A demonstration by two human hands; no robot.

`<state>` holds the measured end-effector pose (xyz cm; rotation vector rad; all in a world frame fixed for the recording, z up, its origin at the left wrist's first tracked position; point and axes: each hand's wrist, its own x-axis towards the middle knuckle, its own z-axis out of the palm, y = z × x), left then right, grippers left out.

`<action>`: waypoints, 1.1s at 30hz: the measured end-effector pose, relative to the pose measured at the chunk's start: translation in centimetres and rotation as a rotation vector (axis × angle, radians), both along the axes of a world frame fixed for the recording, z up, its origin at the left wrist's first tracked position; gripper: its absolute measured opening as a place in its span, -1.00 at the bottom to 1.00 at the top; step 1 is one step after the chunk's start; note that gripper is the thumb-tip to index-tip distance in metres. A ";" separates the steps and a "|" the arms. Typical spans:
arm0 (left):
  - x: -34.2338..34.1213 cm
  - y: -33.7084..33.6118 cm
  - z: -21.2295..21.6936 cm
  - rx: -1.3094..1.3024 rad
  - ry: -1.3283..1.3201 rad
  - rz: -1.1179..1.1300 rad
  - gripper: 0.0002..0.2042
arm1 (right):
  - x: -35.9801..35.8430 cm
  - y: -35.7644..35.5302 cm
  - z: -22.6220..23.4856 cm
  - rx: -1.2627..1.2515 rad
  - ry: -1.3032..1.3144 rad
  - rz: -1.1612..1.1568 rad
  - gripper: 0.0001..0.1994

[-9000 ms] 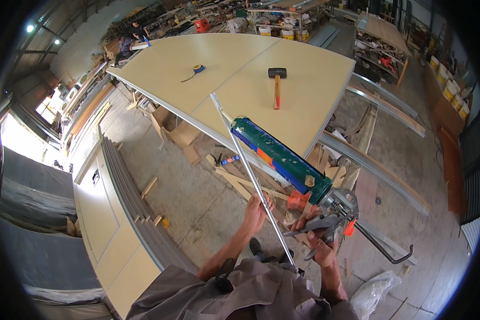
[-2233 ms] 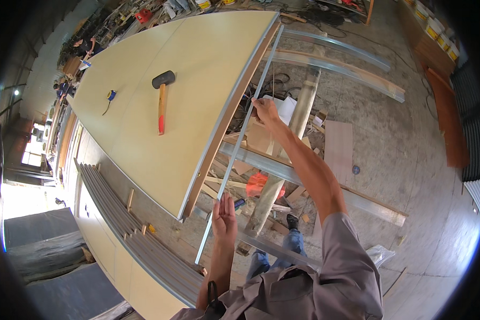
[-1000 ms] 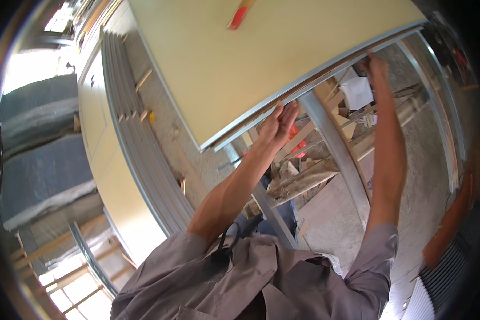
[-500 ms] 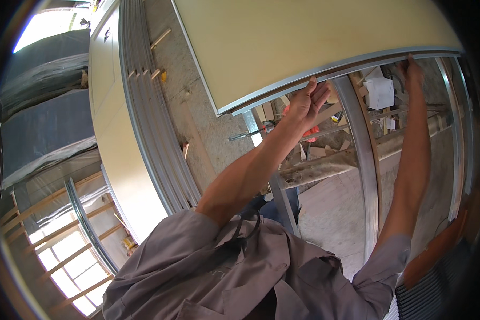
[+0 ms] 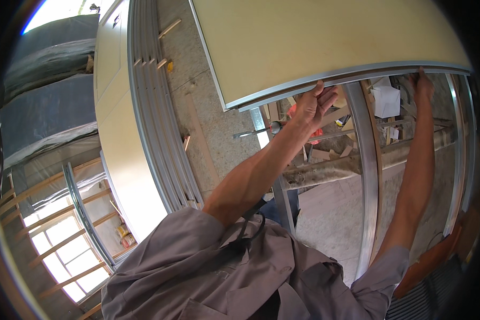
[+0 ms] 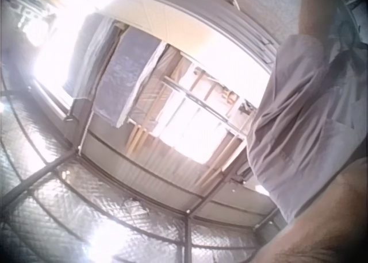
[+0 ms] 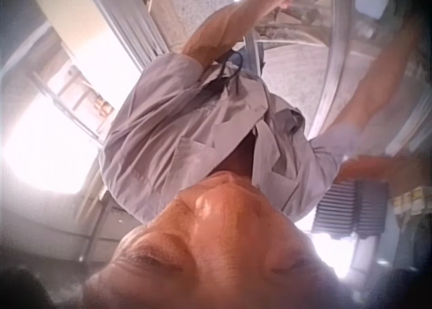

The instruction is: The person applies sealant to a metal frame and attaches a long metal strip to a large panel. They repeatedly position and press the strip into place along the panel edge, using a sealant gun and their hands to secure the components.

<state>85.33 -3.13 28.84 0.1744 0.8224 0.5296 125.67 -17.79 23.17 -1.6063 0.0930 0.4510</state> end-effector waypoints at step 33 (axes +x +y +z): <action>-0.1 0.0 -2.1 0.029 0.050 0.036 -0.74 | -28.1 8.5 5.0 0.018 0.297 0.436 -0.79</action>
